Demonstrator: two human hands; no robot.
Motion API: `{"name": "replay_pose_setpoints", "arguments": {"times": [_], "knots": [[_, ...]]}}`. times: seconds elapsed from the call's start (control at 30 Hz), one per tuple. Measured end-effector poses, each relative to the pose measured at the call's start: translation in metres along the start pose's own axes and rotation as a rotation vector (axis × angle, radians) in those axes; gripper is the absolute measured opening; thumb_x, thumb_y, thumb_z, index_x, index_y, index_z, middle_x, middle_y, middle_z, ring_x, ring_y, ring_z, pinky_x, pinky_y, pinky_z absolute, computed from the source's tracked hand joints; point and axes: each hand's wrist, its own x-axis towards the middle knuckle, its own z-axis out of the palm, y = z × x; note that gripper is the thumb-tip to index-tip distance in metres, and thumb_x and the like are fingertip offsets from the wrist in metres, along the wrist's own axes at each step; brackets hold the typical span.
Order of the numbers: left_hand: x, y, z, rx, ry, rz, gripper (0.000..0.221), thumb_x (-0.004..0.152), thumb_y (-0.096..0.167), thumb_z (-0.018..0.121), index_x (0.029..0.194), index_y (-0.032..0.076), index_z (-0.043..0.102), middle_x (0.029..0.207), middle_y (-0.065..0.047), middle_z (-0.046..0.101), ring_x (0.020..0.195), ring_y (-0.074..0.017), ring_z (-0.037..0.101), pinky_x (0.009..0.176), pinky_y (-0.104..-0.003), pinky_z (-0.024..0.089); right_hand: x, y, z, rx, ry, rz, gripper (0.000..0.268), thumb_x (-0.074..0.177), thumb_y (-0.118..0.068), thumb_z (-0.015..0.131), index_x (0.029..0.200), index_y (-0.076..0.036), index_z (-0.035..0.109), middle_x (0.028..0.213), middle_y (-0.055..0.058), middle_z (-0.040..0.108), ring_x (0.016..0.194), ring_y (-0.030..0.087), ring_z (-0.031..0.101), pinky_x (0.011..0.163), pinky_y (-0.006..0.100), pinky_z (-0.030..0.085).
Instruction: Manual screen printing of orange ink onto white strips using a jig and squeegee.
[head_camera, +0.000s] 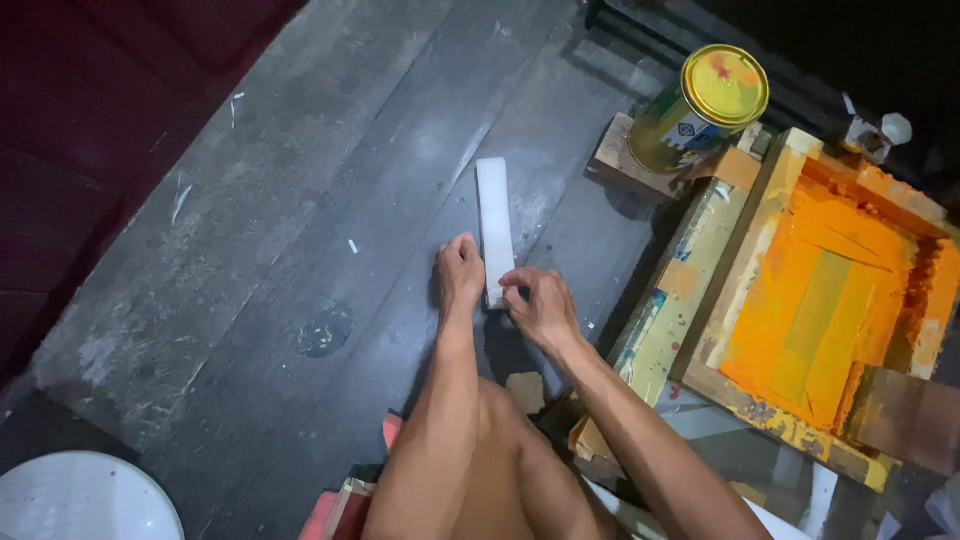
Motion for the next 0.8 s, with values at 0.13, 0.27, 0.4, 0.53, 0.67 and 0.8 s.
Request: {"name": "replay_pose_setpoints", "arguments": {"times": [0.13,0.27,0.4,0.53,0.67,0.8], "knots": [[-0.001,0.004,0.002,0.013,-0.011,0.001,0.048,0.101,0.036,0.042,0.134,0.013,0.068,0.133,-0.016,0.065,0.128,-0.0374,0.059,0.110,-0.048,0.045,-0.004,-0.006,-0.007,-0.091,-0.044,0.058,0.026,0.088,-0.035,0.064,0.111,-0.032,0.077,0.115,-0.005,0.076,0.116,0.031,0.065,0.099,0.052,0.050],[-0.002,0.010,0.010,0.059,0.028,0.058,0.045,0.102,0.035,0.044,0.133,0.011,0.068,0.129,-0.016,0.065,0.126,-0.0368,0.060,0.109,-0.046,0.045,0.020,-0.004,-0.011,0.119,0.175,0.009,0.028,0.087,-0.027,0.063,0.109,-0.021,0.079,0.106,0.012,0.077,0.106,0.040,0.068,0.093,0.054,0.053],[-0.002,0.026,0.020,0.080,0.111,0.191,0.044,0.101,0.032,0.048,0.133,0.007,0.067,0.122,-0.018,0.064,0.122,-0.0380,0.060,0.106,-0.046,0.045,0.057,-0.013,-0.015,0.283,0.193,0.144,0.040,0.087,-0.017,0.060,0.124,-0.011,0.073,0.122,0.019,0.073,0.110,0.040,0.070,0.095,0.052,0.055],[0.013,0.032,0.024,0.059,0.185,0.273,0.043,0.101,0.028,0.051,0.133,0.003,0.066,0.116,-0.019,0.063,0.120,-0.0388,0.060,0.105,-0.045,0.045,0.069,-0.015,-0.008,0.334,0.157,0.174,0.045,0.088,-0.016,0.059,0.131,-0.005,0.068,0.128,0.025,0.068,0.119,0.045,0.064,0.102,0.056,0.051],[0.006,0.037,0.022,0.173,0.125,0.244,0.045,0.101,0.033,0.050,0.133,0.006,0.067,0.115,-0.016,0.062,0.115,-0.0363,0.060,0.104,-0.046,0.045,0.070,-0.001,0.008,0.331,0.128,0.131,0.046,0.086,-0.013,0.057,0.130,-0.006,0.069,0.126,0.024,0.070,0.114,0.044,0.067,0.099,0.054,0.053],[0.018,0.024,0.031,0.203,0.108,0.282,0.046,0.102,0.033,0.051,0.134,0.005,0.065,0.114,-0.018,0.059,0.114,-0.0398,0.058,0.102,-0.047,0.043,0.071,0.000,0.009,0.332,0.123,0.126,0.048,0.086,-0.014,0.058,0.133,-0.008,0.068,0.127,0.021,0.070,0.111,0.040,0.070,0.094,0.051,0.056]]}}
